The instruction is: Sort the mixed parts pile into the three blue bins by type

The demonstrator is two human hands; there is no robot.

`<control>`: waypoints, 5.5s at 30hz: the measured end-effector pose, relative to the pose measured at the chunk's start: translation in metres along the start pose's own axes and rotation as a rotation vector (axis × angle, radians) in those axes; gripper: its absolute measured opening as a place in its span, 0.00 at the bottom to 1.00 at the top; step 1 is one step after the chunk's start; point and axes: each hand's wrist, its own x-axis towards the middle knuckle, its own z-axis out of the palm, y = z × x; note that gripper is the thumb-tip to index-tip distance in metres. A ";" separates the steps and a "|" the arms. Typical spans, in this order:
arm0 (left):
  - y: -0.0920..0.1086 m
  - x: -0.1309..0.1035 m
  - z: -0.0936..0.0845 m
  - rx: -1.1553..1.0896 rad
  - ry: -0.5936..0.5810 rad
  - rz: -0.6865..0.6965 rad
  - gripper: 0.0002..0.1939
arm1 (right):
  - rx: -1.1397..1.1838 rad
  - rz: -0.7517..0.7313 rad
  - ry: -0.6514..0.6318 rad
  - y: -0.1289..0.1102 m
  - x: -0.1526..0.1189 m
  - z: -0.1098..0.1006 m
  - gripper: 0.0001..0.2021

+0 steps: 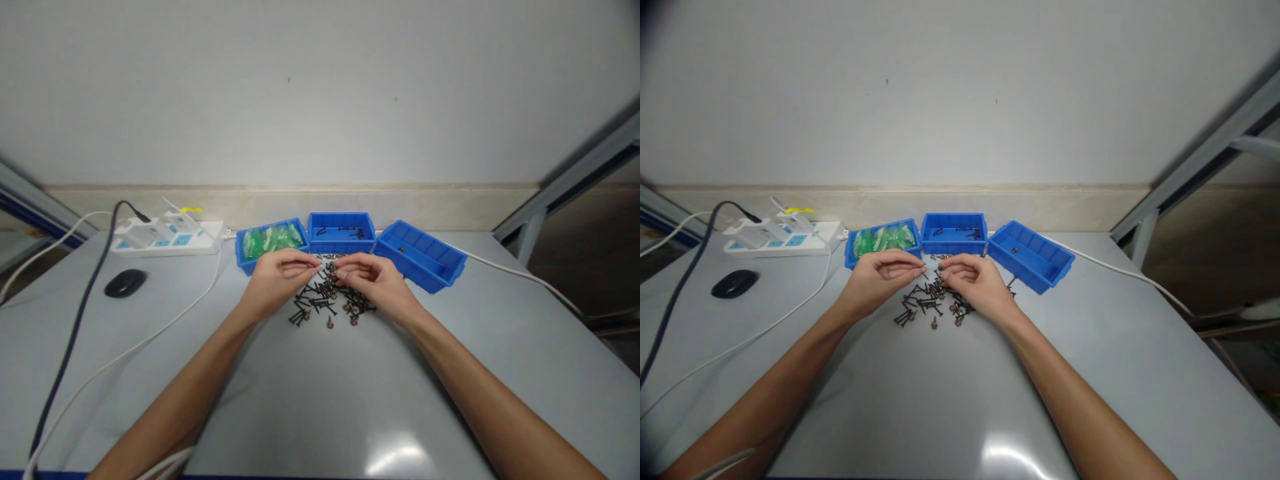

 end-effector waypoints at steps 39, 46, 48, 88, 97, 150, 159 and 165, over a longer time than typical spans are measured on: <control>-0.001 -0.001 -0.022 0.748 -0.421 0.125 0.12 | 0.217 -0.018 0.176 0.001 0.006 -0.005 0.15; -0.009 0.002 -0.014 0.814 -0.282 0.226 0.07 | 0.204 -0.015 0.172 0.000 0.005 -0.005 0.15; -0.010 0.001 -0.012 0.813 -0.266 0.244 0.08 | 0.200 -0.006 0.175 -0.001 0.005 -0.004 0.15; 0.010 -0.004 0.012 -0.092 0.074 -0.103 0.17 | 0.323 0.087 0.070 0.003 0.000 0.010 0.13; 0.008 -0.004 -0.004 0.452 -0.073 0.204 0.14 | 0.372 0.090 0.058 -0.005 0.010 0.011 0.14; 0.013 -0.007 0.001 0.464 -0.098 0.361 0.09 | 0.104 0.027 -0.129 0.002 -0.004 0.009 0.13; 0.001 -0.005 -0.013 0.759 -0.286 0.364 0.13 | 0.223 -0.037 0.122 0.001 0.009 0.003 0.17; -0.012 -0.003 -0.014 0.760 -0.320 0.306 0.07 | 0.281 -0.102 0.155 0.004 0.013 -0.001 0.26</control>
